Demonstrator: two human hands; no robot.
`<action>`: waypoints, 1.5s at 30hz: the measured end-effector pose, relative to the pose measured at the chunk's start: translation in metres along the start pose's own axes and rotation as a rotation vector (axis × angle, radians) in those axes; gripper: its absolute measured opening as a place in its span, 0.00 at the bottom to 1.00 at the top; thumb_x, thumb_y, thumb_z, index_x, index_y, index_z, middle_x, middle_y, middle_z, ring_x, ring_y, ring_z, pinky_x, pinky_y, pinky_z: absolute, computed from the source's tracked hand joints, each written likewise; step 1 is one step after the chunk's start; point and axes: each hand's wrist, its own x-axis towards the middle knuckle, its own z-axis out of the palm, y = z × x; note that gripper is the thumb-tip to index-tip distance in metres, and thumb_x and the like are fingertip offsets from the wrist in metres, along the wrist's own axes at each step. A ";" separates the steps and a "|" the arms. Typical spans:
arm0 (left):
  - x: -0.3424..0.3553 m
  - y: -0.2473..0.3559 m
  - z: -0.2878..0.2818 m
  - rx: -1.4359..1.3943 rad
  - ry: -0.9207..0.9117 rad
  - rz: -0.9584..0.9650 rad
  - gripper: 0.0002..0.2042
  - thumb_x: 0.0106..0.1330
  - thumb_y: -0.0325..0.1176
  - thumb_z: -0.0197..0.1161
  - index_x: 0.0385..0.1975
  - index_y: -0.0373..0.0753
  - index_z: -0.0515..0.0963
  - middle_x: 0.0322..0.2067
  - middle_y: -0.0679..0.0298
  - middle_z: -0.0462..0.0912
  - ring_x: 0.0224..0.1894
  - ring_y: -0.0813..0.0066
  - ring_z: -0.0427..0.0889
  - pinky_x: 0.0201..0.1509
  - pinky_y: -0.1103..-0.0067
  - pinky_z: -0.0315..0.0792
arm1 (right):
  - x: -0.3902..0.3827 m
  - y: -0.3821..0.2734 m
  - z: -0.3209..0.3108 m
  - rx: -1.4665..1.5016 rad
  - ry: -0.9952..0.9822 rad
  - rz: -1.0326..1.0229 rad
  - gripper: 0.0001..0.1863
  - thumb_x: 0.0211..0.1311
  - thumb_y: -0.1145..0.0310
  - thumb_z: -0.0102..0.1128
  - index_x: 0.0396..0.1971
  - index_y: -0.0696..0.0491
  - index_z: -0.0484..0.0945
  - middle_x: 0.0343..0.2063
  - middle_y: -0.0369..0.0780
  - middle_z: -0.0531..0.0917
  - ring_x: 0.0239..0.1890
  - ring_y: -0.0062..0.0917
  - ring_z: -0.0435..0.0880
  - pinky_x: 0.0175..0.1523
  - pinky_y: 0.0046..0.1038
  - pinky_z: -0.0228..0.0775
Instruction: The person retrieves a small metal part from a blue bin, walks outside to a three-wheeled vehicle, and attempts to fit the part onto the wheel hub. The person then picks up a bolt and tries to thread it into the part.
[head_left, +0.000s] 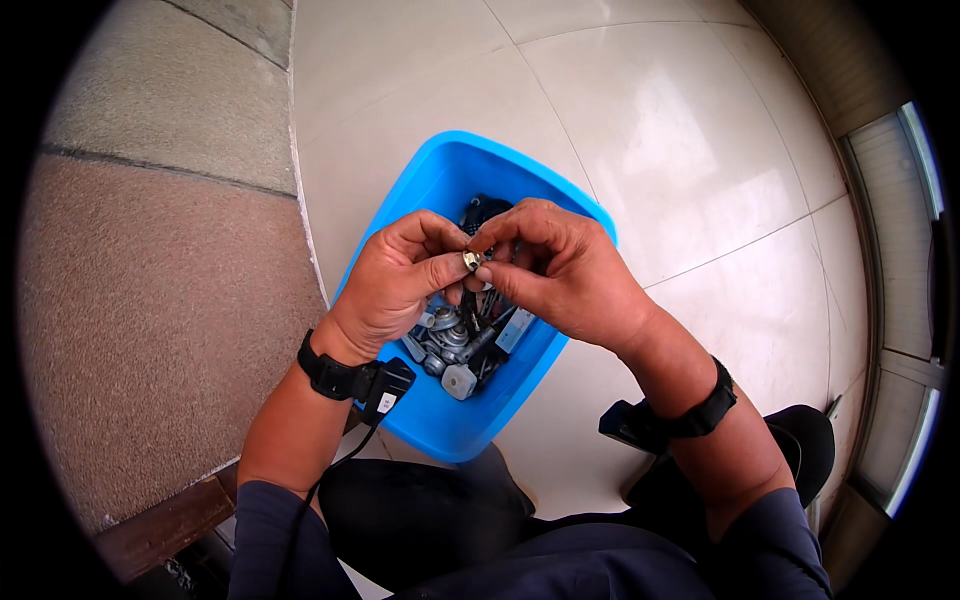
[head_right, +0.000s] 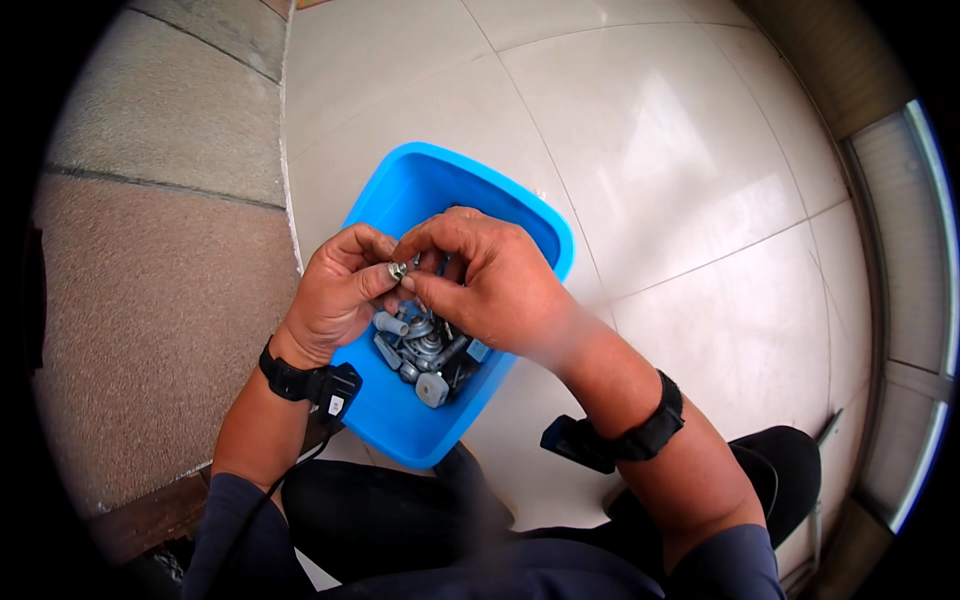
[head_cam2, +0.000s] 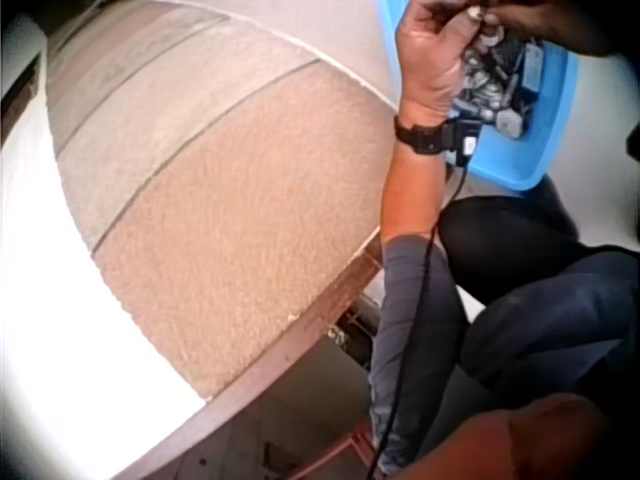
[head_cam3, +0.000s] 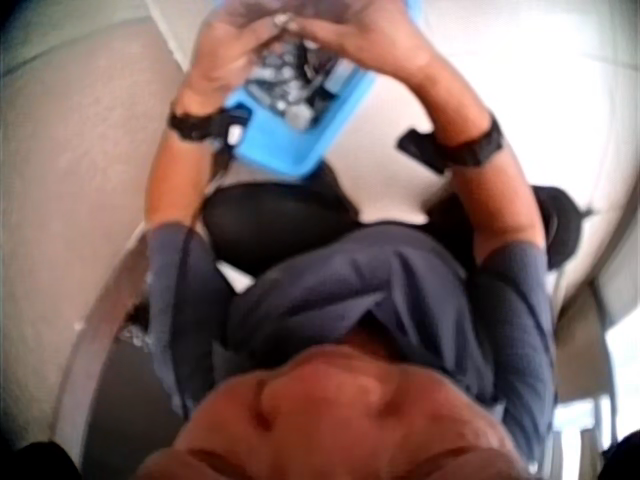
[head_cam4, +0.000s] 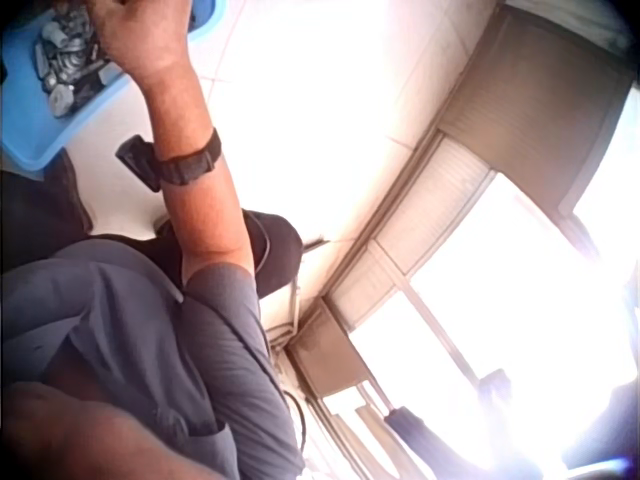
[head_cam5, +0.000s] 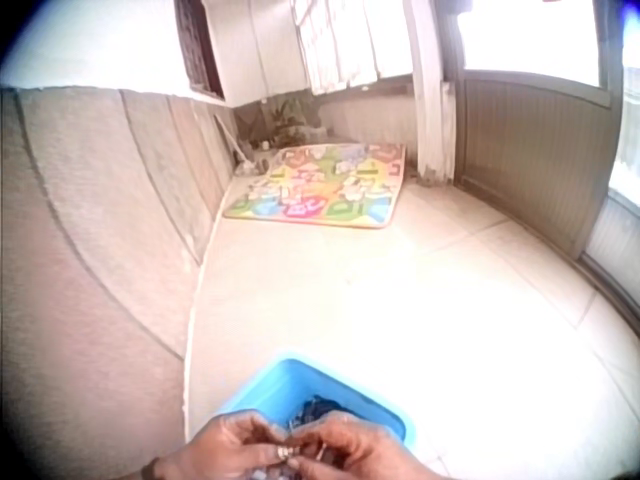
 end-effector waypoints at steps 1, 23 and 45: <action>-0.001 0.000 0.000 -0.003 -0.003 0.007 0.05 0.69 0.27 0.63 0.41 0.36 0.79 0.34 0.62 0.84 0.35 0.79 0.83 0.36 0.85 0.76 | 0.000 -0.001 0.000 0.009 -0.002 0.009 0.09 0.61 0.78 0.68 0.41 0.54 0.82 0.31 0.32 0.80 0.30 0.09 0.79 0.34 0.15 0.71; -0.004 0.007 0.014 0.210 0.086 0.129 0.12 0.66 0.22 0.64 0.49 0.35 0.78 0.42 0.61 0.84 0.40 0.79 0.83 0.42 0.83 0.78 | -0.002 0.016 0.003 0.682 -0.024 0.285 0.10 0.70 0.68 0.60 0.47 0.55 0.80 0.34 0.36 0.84 0.26 0.16 0.82 0.25 0.14 0.68; -0.001 0.014 0.049 0.312 0.158 0.018 0.11 0.67 0.22 0.64 0.48 0.34 0.78 0.40 0.65 0.82 0.42 0.80 0.82 0.47 0.83 0.77 | -0.017 0.016 0.000 1.086 -0.013 0.453 0.11 0.73 0.64 0.55 0.45 0.56 0.79 0.33 0.36 0.84 0.27 0.15 0.83 0.25 0.13 0.68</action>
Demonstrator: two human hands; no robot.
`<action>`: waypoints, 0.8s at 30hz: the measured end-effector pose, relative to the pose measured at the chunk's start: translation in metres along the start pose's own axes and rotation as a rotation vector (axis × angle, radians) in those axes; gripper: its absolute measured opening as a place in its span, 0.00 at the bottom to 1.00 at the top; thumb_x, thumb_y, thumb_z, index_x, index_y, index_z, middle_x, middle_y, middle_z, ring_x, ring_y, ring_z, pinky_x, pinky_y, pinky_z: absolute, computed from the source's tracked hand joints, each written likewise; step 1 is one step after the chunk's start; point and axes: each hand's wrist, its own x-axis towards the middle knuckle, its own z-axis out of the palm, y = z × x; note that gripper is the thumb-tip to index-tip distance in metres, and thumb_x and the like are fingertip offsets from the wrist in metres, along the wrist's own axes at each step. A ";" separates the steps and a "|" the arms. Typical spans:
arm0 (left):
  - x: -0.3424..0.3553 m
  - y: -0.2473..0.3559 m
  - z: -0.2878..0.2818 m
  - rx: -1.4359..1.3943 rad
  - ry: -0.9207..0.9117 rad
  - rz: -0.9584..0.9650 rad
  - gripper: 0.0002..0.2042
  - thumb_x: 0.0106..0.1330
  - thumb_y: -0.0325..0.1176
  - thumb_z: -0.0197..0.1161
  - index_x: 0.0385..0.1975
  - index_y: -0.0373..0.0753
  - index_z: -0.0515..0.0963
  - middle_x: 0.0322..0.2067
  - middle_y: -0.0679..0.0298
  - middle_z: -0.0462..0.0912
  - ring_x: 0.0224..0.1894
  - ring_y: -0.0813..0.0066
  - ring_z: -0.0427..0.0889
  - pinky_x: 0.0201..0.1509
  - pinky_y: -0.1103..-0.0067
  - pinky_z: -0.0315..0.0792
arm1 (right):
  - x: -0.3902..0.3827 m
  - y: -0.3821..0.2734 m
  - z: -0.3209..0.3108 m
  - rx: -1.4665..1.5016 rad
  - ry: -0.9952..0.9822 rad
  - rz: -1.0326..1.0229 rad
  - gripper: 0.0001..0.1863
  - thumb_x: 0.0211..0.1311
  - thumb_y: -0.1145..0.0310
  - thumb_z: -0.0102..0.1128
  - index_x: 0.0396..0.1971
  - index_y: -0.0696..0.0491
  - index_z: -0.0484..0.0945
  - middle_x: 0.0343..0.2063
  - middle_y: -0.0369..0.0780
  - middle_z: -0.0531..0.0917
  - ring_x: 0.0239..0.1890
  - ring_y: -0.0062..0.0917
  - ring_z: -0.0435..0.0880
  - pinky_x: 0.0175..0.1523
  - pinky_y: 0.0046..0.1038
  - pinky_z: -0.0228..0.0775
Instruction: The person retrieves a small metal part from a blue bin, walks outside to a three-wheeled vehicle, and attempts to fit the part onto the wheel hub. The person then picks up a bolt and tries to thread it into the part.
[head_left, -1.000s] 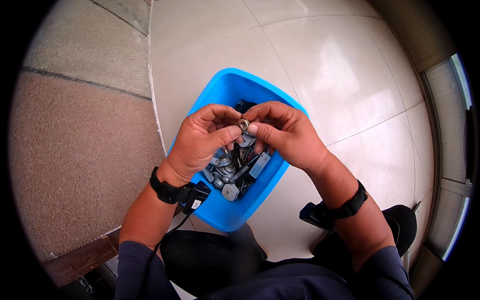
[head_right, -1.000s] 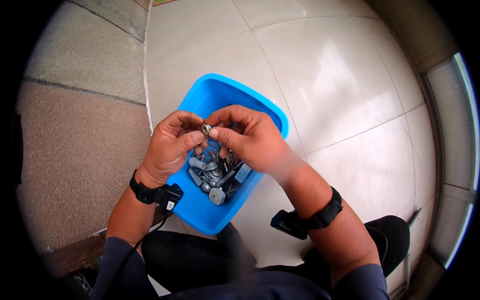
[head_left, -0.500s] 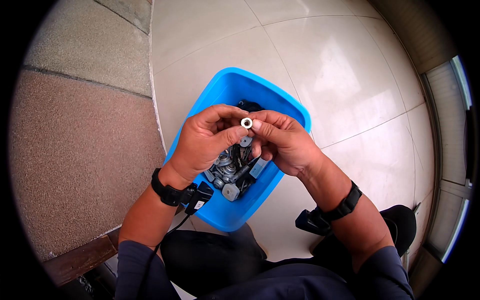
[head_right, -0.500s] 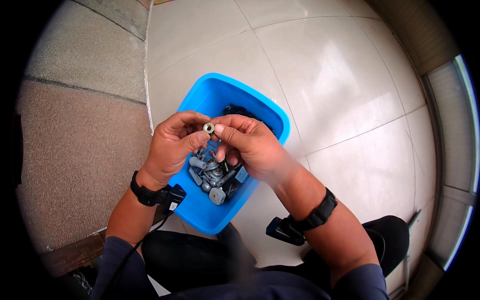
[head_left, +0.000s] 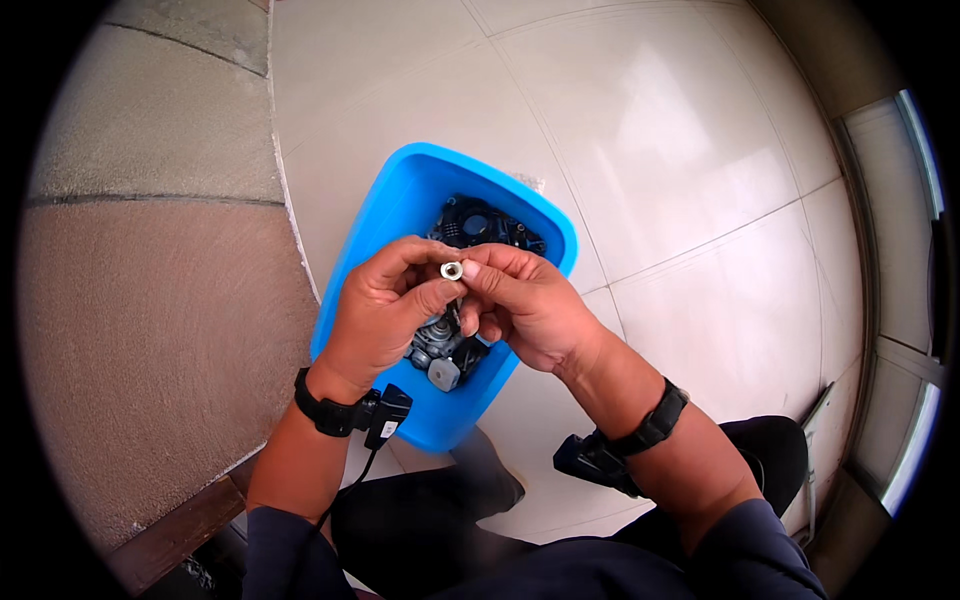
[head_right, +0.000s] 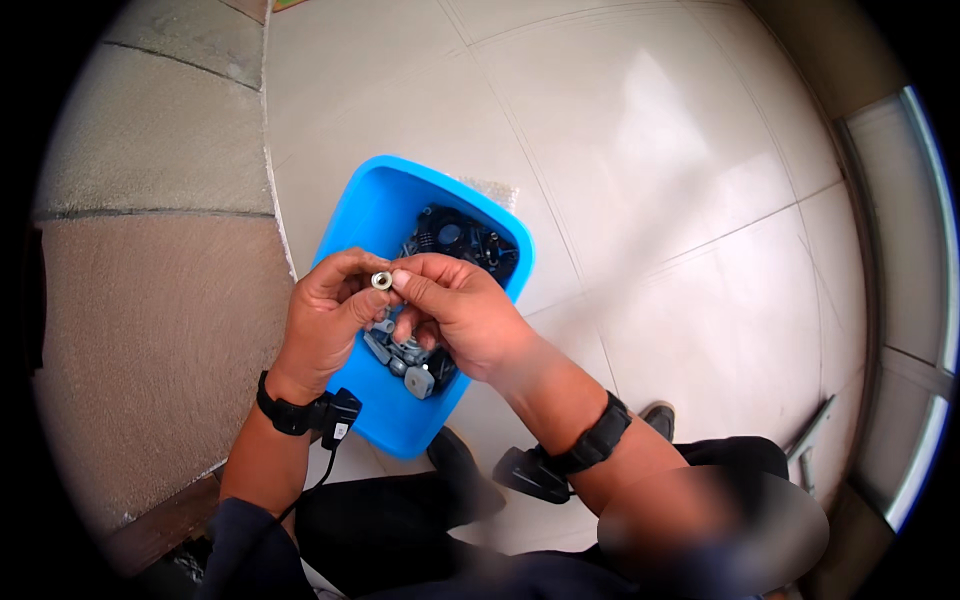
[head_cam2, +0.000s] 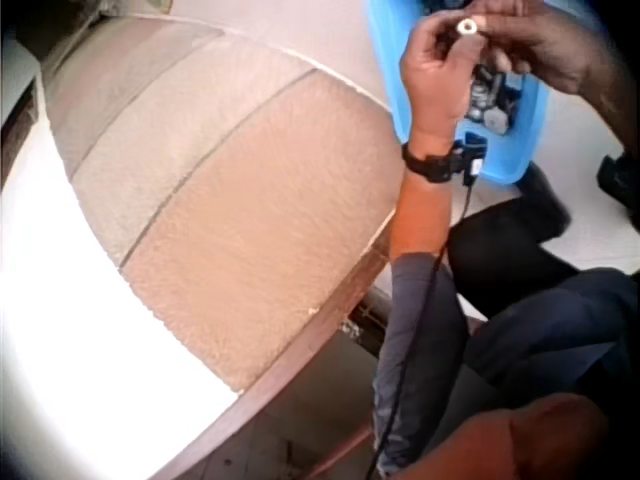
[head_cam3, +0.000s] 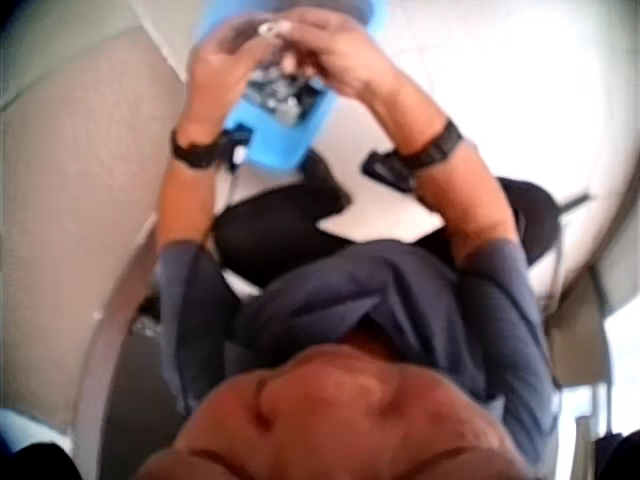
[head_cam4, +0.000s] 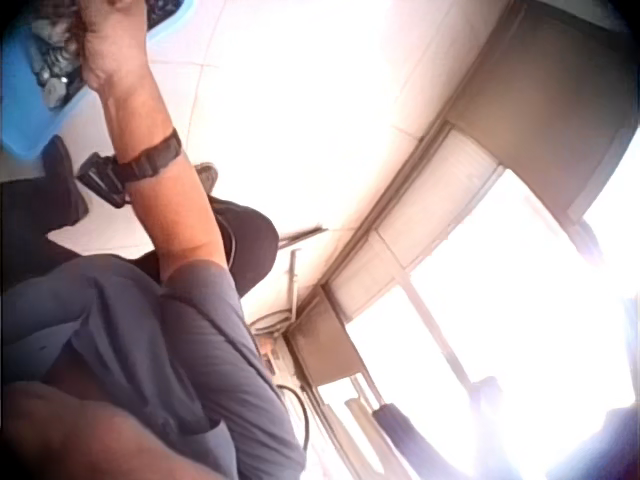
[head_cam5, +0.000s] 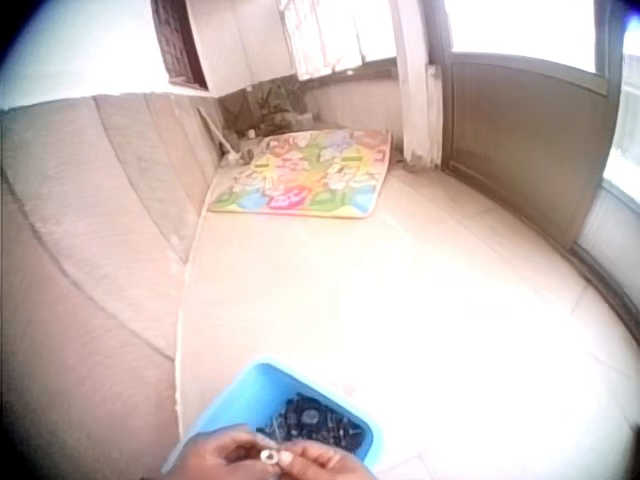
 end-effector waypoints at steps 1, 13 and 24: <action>0.000 0.002 0.003 -0.009 -0.013 -0.033 0.11 0.67 0.22 0.64 0.48 0.34 0.77 0.39 0.65 0.82 0.42 0.80 0.82 0.47 0.84 0.77 | -0.007 -0.001 0.003 0.010 0.051 0.016 0.11 0.73 0.64 0.55 0.45 0.56 0.79 0.33 0.35 0.84 0.26 0.15 0.82 0.25 0.14 0.68; -0.038 0.155 0.148 -0.228 0.058 -0.334 0.08 0.69 0.25 0.61 0.46 0.33 0.77 0.40 0.59 0.84 0.38 0.73 0.86 0.37 0.82 0.77 | -0.184 -0.134 0.086 -0.122 0.512 -0.161 0.15 0.71 0.62 0.55 0.52 0.53 0.77 0.34 0.34 0.79 0.27 0.16 0.81 0.30 0.18 0.66; -0.171 0.381 0.330 -0.034 -0.496 -0.463 0.06 0.69 0.25 0.58 0.43 0.33 0.76 0.33 0.58 0.81 0.31 0.71 0.83 0.33 0.80 0.77 | -0.537 -0.121 0.249 -0.208 0.881 -0.359 0.15 0.72 0.66 0.51 0.52 0.57 0.75 0.36 0.36 0.81 0.31 0.18 0.81 0.39 0.23 0.73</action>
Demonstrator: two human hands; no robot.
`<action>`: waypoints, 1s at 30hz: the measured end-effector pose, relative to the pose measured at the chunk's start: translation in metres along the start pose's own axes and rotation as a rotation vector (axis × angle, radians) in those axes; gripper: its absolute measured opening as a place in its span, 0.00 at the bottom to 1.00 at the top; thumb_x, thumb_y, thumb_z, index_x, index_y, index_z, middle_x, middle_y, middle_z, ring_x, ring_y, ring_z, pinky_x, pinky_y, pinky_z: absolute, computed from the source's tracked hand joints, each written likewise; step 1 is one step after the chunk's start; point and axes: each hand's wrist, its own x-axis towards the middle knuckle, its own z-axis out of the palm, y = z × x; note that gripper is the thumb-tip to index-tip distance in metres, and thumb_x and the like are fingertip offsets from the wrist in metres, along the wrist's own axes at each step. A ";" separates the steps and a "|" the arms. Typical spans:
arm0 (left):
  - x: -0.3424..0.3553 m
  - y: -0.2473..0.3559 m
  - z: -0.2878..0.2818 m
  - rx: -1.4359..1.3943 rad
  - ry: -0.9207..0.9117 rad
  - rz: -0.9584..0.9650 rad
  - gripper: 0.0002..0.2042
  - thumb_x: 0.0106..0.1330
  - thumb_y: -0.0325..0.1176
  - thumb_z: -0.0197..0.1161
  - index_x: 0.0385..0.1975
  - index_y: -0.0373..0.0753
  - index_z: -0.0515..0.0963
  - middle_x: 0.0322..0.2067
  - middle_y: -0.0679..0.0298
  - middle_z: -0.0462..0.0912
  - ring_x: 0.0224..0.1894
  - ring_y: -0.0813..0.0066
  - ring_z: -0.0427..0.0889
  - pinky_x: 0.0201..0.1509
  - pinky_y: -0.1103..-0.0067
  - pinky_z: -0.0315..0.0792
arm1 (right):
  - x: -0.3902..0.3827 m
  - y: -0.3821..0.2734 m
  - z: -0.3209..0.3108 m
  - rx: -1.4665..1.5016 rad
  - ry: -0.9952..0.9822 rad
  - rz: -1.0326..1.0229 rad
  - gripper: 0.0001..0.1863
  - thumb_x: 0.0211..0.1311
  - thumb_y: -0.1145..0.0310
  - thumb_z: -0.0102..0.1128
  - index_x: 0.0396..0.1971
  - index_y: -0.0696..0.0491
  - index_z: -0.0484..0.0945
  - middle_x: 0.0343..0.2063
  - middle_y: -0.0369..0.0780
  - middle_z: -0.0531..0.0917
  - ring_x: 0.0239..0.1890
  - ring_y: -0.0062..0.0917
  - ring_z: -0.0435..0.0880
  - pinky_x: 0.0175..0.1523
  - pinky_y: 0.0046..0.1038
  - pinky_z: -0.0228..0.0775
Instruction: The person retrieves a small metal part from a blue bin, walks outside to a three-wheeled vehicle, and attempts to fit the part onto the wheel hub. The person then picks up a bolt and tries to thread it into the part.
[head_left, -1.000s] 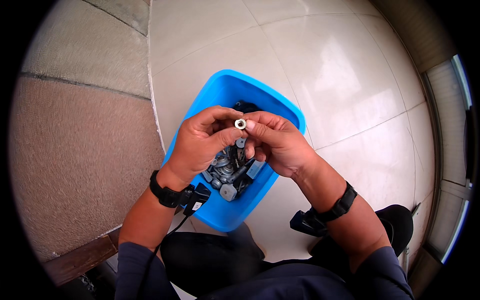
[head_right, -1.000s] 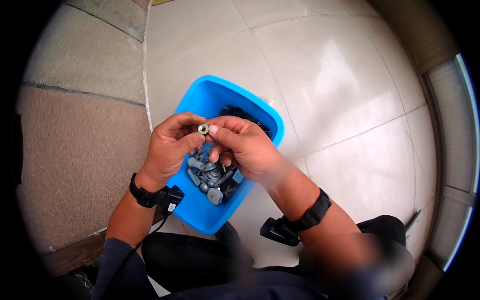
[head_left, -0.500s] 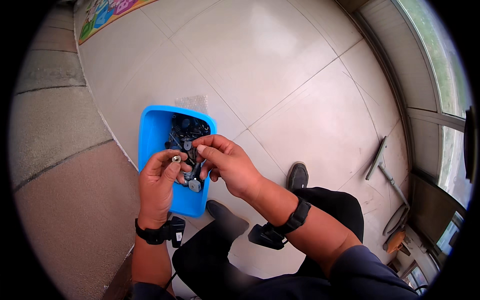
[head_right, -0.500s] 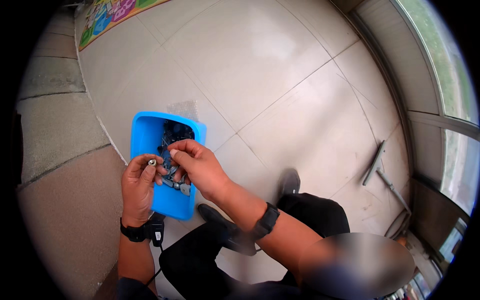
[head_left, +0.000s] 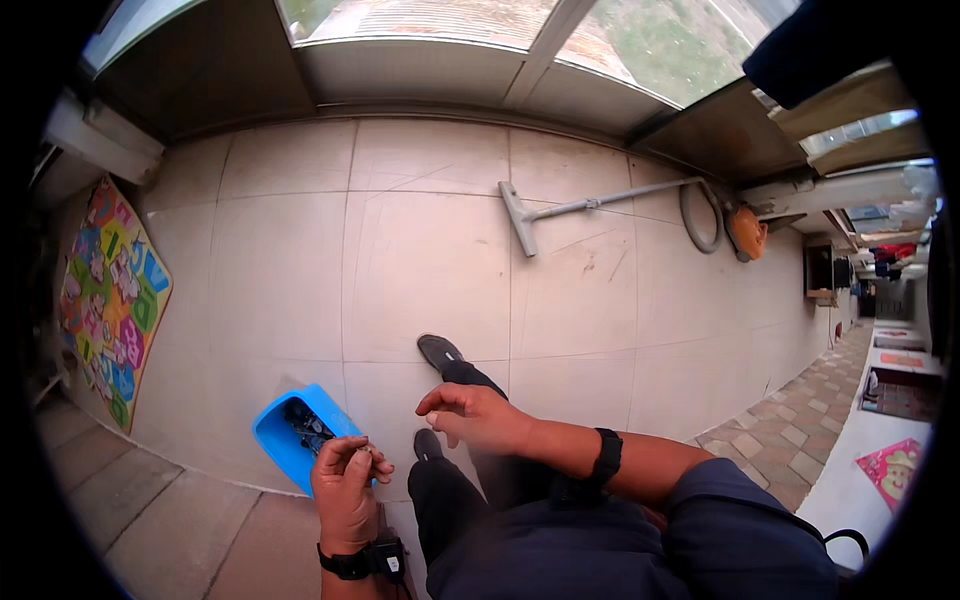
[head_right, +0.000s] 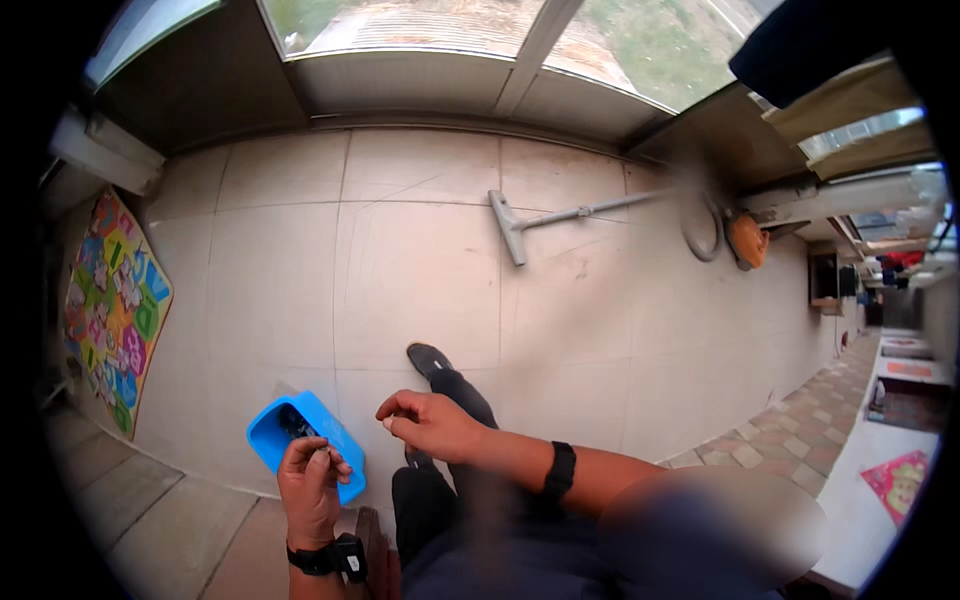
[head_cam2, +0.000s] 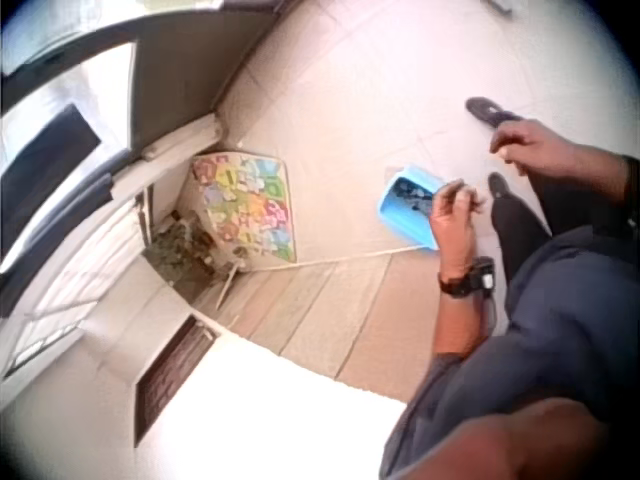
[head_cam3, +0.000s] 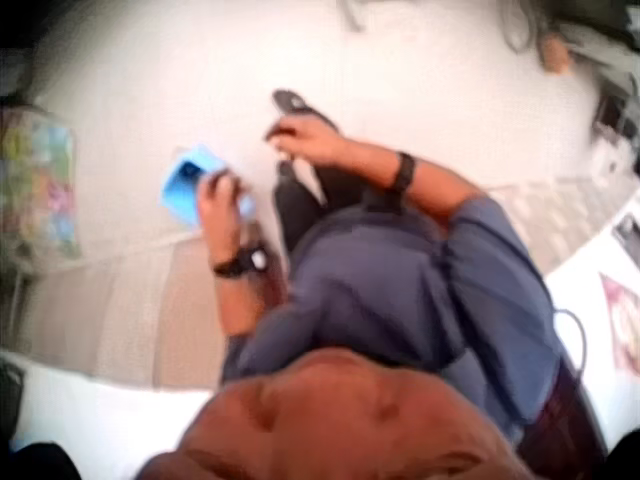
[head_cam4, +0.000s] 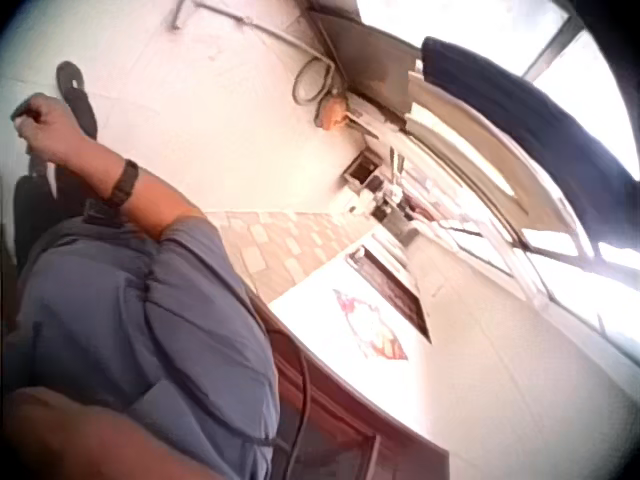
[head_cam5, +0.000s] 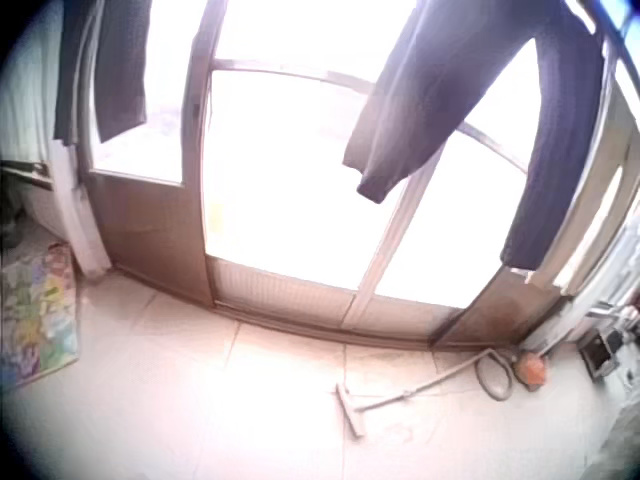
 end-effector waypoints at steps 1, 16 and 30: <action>-0.009 0.004 0.013 0.073 -0.062 -0.027 0.06 0.70 0.26 0.57 0.43 0.33 0.76 0.32 0.58 0.81 0.30 0.72 0.82 0.32 0.80 0.77 | -0.040 -0.004 -0.007 -0.054 0.060 0.019 0.15 0.71 0.66 0.51 0.52 0.58 0.75 0.36 0.37 0.81 0.30 0.18 0.81 0.40 0.24 0.74; -0.131 -0.071 0.373 0.920 -0.819 -0.243 0.07 0.67 0.24 0.61 0.41 0.32 0.72 0.30 0.56 0.81 0.30 0.68 0.84 0.34 0.74 0.80 | -0.449 0.137 -0.133 0.337 0.792 -0.314 0.16 0.72 0.63 0.55 0.53 0.56 0.76 0.41 0.40 0.82 0.36 0.21 0.83 0.44 0.26 0.76; -0.178 -0.236 0.889 1.026 -1.266 -0.192 0.09 0.71 0.26 0.57 0.46 0.30 0.77 0.34 0.56 0.83 0.31 0.71 0.83 0.36 0.76 0.78 | -0.746 0.168 -0.439 0.367 1.465 -0.456 0.13 0.64 0.65 0.60 0.46 0.54 0.81 0.43 0.42 0.84 0.47 0.32 0.83 0.55 0.31 0.73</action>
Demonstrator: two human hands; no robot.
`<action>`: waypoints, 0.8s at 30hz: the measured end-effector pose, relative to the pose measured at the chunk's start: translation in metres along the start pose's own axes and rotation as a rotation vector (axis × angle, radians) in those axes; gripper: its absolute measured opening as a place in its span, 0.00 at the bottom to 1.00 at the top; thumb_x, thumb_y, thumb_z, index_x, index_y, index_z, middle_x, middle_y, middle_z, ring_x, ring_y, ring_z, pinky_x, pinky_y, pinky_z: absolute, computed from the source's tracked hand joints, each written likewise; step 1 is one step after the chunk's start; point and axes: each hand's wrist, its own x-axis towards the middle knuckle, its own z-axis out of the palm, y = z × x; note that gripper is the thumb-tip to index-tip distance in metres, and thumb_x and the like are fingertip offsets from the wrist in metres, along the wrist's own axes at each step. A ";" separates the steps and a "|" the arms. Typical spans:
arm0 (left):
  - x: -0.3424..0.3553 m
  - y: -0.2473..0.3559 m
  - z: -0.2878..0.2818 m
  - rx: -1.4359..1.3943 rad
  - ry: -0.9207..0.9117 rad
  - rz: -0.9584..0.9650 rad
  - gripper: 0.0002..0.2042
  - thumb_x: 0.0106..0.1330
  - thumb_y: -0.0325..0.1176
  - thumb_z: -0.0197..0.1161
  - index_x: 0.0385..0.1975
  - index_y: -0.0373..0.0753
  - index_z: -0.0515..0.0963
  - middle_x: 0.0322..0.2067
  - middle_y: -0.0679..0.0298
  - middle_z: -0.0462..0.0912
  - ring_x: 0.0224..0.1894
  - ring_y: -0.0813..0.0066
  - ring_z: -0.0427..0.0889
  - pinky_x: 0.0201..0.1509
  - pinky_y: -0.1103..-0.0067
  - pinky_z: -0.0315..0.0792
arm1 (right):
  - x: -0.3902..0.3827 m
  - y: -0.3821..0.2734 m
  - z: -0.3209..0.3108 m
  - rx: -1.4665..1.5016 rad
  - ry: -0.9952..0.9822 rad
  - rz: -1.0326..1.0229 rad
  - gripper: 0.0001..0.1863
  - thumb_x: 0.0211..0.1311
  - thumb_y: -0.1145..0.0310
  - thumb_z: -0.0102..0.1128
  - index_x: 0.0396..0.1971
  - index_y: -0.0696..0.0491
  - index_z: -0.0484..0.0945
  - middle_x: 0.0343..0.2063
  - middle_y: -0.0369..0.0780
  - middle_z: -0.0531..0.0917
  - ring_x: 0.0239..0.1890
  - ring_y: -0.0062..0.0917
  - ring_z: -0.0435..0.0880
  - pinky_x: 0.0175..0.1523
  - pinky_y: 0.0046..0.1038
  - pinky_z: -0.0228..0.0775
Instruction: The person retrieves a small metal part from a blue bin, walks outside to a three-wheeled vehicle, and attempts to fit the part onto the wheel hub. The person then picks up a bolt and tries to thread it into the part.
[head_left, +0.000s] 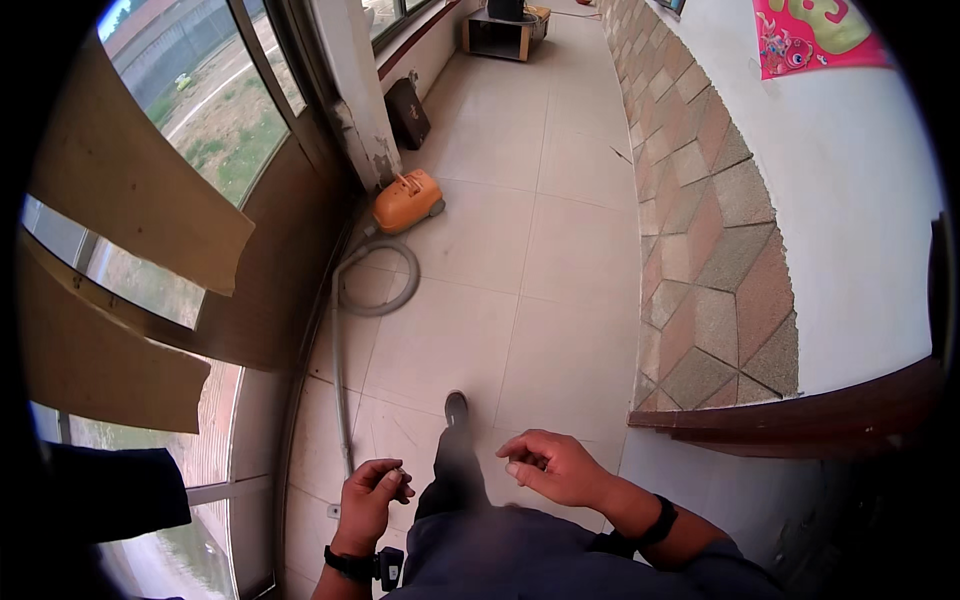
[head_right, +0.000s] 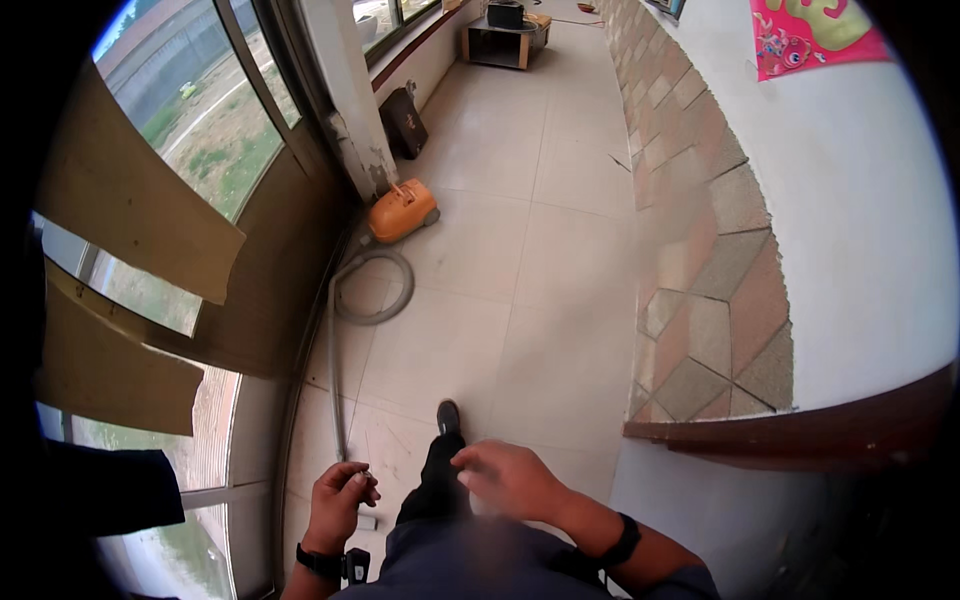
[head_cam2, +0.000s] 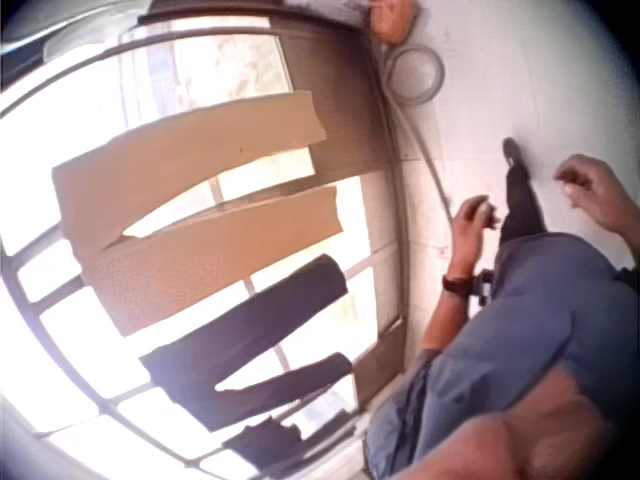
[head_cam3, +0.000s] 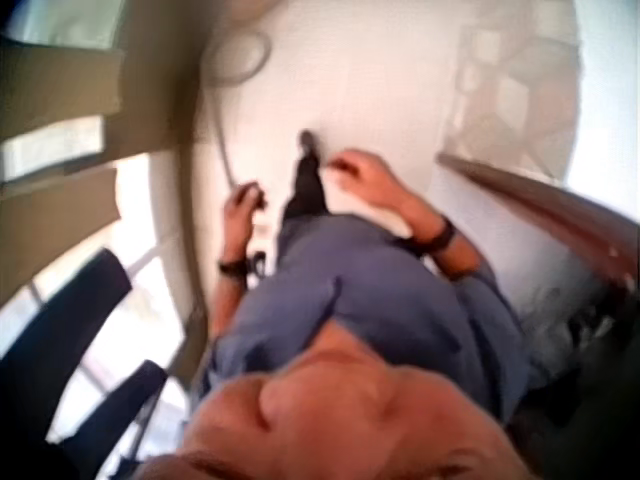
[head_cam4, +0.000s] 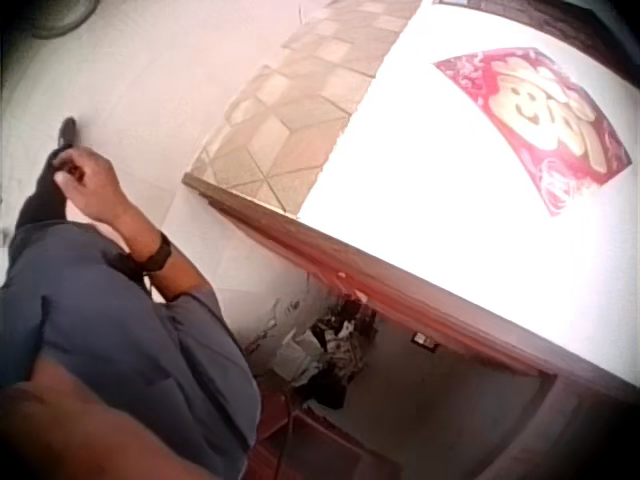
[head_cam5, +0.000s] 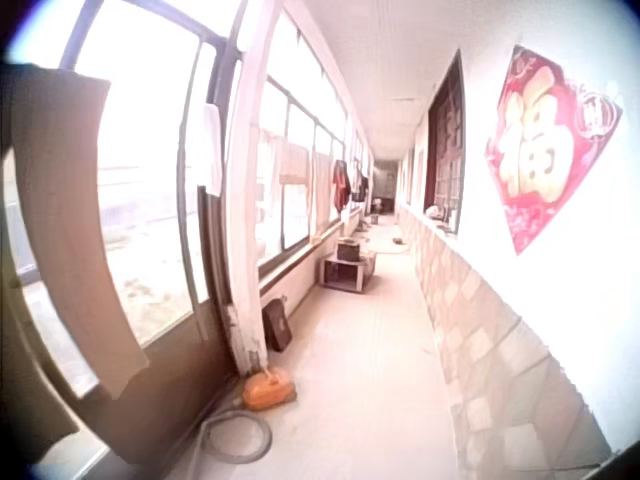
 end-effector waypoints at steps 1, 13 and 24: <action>0.039 0.019 0.006 0.005 -0.050 0.008 0.09 0.72 0.26 0.57 0.47 0.30 0.77 0.34 0.55 0.83 0.32 0.70 0.83 0.37 0.75 0.78 | 0.025 -0.004 -0.020 -0.052 0.027 -0.003 0.13 0.64 0.67 0.60 0.46 0.54 0.81 0.43 0.41 0.84 0.46 0.32 0.84 0.52 0.31 0.75; 0.420 0.272 0.191 0.135 -0.598 0.017 0.11 0.67 0.20 0.61 0.48 0.34 0.79 0.42 0.60 0.83 0.40 0.74 0.83 0.42 0.79 0.77 | 0.227 -0.045 -0.275 0.291 0.504 0.101 0.11 0.68 0.75 0.55 0.48 0.60 0.78 0.34 0.37 0.82 0.34 0.17 0.83 0.40 0.21 0.76; 0.700 0.443 0.333 0.047 -0.346 -0.006 0.08 0.69 0.23 0.60 0.46 0.34 0.78 0.32 0.60 0.83 0.34 0.73 0.82 0.39 0.79 0.77 | 0.543 -0.103 -0.602 0.177 0.373 0.008 0.11 0.68 0.73 0.57 0.48 0.58 0.79 0.33 0.35 0.80 0.33 0.16 0.79 0.38 0.21 0.73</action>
